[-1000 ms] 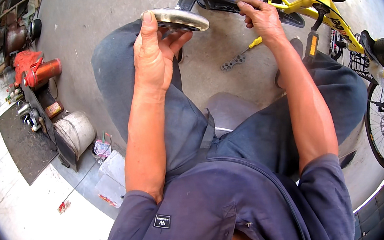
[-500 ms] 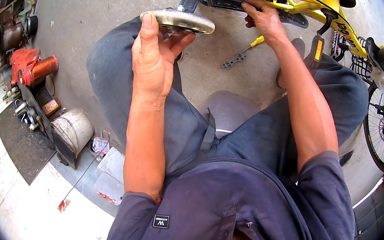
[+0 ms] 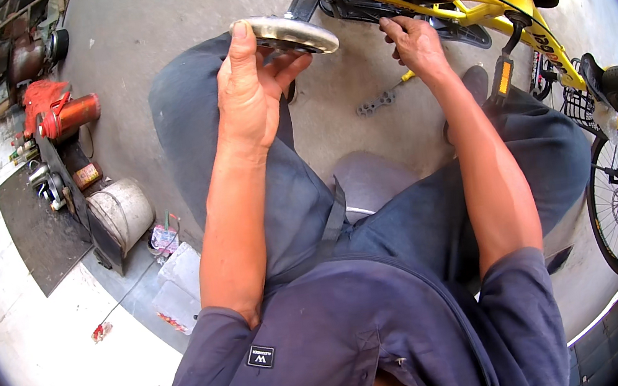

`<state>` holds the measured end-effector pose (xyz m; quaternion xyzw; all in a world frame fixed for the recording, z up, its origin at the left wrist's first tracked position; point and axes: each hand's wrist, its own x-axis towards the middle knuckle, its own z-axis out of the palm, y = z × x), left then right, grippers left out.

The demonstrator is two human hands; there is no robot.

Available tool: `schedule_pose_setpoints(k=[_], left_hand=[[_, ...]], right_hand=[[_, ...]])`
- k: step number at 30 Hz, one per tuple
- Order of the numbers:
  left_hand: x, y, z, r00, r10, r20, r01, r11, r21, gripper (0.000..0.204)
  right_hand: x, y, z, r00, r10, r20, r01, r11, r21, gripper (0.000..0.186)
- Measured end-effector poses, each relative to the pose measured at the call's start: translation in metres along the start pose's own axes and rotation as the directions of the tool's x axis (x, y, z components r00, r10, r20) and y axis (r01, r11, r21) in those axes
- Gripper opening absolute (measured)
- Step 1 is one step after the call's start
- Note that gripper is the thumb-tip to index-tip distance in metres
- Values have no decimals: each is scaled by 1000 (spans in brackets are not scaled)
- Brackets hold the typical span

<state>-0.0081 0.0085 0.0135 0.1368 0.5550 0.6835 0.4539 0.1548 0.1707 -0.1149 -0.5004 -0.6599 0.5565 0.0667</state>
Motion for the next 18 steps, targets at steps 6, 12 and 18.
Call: schedule_pose_setpoints(k=[6, 12, 18], left_hand=[[0, -1, 0, 1000, 7, 28, -7, 1000, -9, 57], [1, -4, -3, 999, 21, 43, -21, 1000, 1, 58], [0, -4, -3, 999, 28, 47, -28, 1000, 6, 58]], right_hand=[[-18, -30, -17, 940, -255, -227, 197, 948, -249, 35], [-27, -48, -19, 881, -402, -250, 325, 897, -298, 27], [-23, -54, -19, 830, -503, -239, 399, 836, -376, 24]])
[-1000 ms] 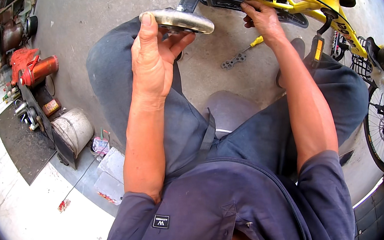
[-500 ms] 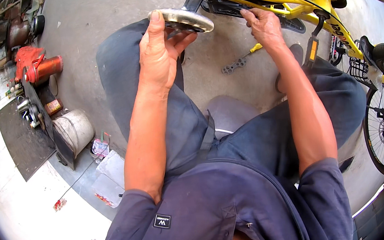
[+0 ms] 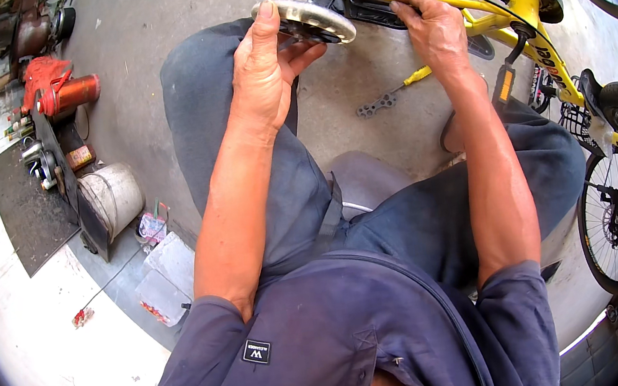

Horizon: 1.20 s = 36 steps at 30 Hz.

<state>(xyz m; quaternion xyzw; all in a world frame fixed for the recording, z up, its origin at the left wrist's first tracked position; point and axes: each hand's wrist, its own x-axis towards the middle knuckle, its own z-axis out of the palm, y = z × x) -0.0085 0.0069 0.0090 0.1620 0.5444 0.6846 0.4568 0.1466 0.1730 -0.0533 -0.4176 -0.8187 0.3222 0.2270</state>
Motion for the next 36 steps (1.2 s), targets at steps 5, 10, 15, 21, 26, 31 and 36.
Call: schedule_pose_setpoints(k=[5, 10, 15, 21, 26, 31, 36], left_hand=[[-1, 2, 1, 1000, 4, -4, -4, 1000, 4, 57], [-1, 2, -1, 1000, -2, 7, 2, 1000, -6, 56], [0, 3, 0, 1000, -10, 8, 10, 1000, -8, 55], [-1, 4, 0, 1000, -22, -9, 22, 1000, -20, 56], [-1, 6, 0, 1000, -27, -12, 27, 1000, -13, 57], [-1, 6, 0, 999, -35, -25, 35, 999, -12, 58], [-1, 6, -2, 999, -40, -10, 40, 999, -13, 57]], right_hand=[[6, 0, 1, 999, -49, 6, 48, 999, 8, 24], [12, -5, 0, 997, -48, 64, 54, 995, -84, 25], [17, -11, -1, 993, -101, 65, 109, 985, -132, 23], [20, -17, -1, 992, -57, 113, 76, 982, -172, 23], [13, -5, 3, 993, -79, 87, 95, 974, -206, 26], [3, 16, 15, 991, 33, 127, -1, 970, -244, 30], [-1, 35, 29, 973, 139, 187, -100, 974, -202, 36]])
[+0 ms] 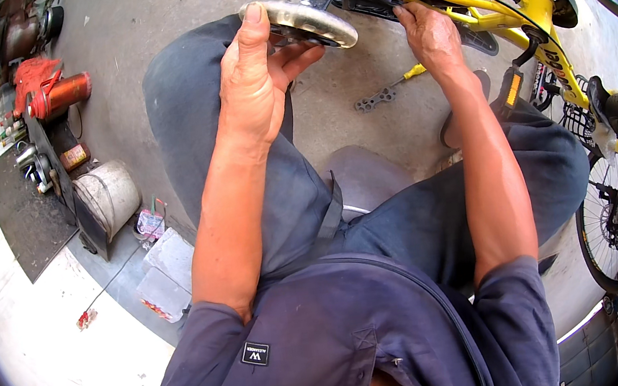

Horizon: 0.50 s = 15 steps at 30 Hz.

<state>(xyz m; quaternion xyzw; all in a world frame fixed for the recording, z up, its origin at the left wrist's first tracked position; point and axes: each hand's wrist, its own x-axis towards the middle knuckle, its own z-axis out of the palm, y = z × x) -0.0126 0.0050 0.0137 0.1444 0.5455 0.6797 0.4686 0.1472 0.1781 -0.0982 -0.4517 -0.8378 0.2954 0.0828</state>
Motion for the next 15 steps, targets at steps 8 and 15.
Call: schedule_pose_setpoints(k=[8, 15], left_hand=[[0, 0, 1, 1000, -7, -3, 7, 1000, 0, 57], [0, 0, 2, 1000, -2, -4, 2, 1000, 3, 58]], right_hand=[[13, 22, 31, 860, 188, 474, -366, 875, 318, 37], [-4, 21, 49, 906, 32, 421, -136, 966, 220, 30]])
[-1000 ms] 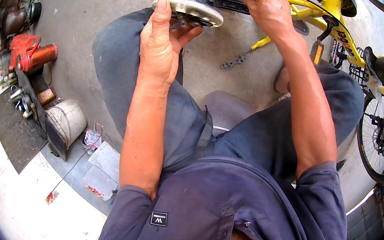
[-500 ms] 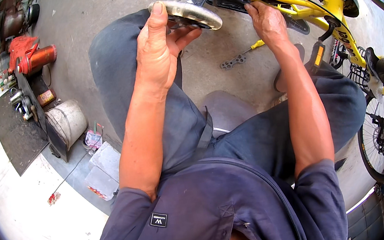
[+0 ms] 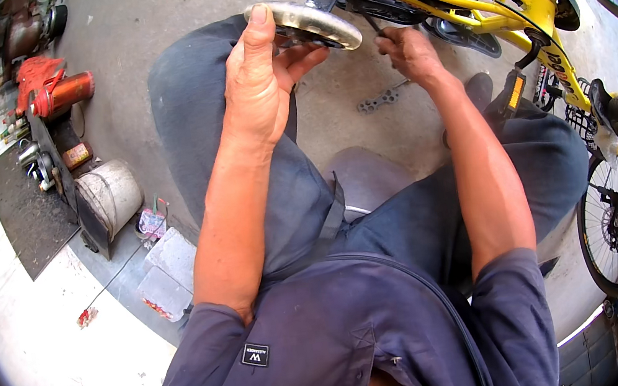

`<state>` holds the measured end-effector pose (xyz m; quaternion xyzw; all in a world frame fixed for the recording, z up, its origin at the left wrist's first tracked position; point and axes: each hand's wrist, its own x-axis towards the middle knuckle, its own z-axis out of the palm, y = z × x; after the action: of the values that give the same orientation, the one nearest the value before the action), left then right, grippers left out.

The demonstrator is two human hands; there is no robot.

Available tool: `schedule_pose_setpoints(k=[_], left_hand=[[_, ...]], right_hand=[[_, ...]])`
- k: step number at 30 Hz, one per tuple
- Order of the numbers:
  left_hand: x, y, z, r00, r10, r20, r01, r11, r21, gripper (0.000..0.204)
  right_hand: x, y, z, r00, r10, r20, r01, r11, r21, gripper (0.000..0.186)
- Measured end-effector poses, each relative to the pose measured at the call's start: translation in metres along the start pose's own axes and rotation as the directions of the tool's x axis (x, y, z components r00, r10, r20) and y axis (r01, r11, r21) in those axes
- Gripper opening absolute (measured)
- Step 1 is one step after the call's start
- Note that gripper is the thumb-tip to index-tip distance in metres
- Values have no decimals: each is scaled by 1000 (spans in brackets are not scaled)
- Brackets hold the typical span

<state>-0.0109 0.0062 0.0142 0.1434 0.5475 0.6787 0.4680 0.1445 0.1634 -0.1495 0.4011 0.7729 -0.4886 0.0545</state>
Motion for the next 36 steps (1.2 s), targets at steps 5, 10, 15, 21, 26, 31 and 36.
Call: schedule_pose_setpoints(k=[5, 10, 15, 21, 26, 31, 36], left_hand=[[0, 0, 1, 1000, 10, 8, -10, 1000, -1, 56], [1, -2, -1, 999, 29, 25, -29, 1000, 1, 55], [1, -3, 0, 998, 44, 35, -44, 999, 7, 55], [1, -3, 0, 999, 45, 30, -46, 999, 9, 54], [0, -3, 0, 999, 42, 28, -42, 999, 6, 54], [1, -3, -1, 999, 38, 28, -38, 999, 7, 55], [1, -2, -1, 999, 26, 26, -26, 1000, 0, 55]], right_hand=[[-18, -16, -33, 990, -16, -137, -19, 967, -254, 27], [-32, -27, -46, 950, -155, -272, 76, 957, -279, 27], [-38, -39, -56, 860, -328, -391, 221, 930, -294, 27], [-39, -63, -70, 816, -389, -428, 283, 914, -290, 23], [-35, -77, -77, 793, -425, -437, 294, 894, -338, 22], [-30, -88, -83, 792, -433, -431, 255, 875, -410, 22], [-27, -90, -82, 807, -473, -353, 303, 845, -440, 20]])
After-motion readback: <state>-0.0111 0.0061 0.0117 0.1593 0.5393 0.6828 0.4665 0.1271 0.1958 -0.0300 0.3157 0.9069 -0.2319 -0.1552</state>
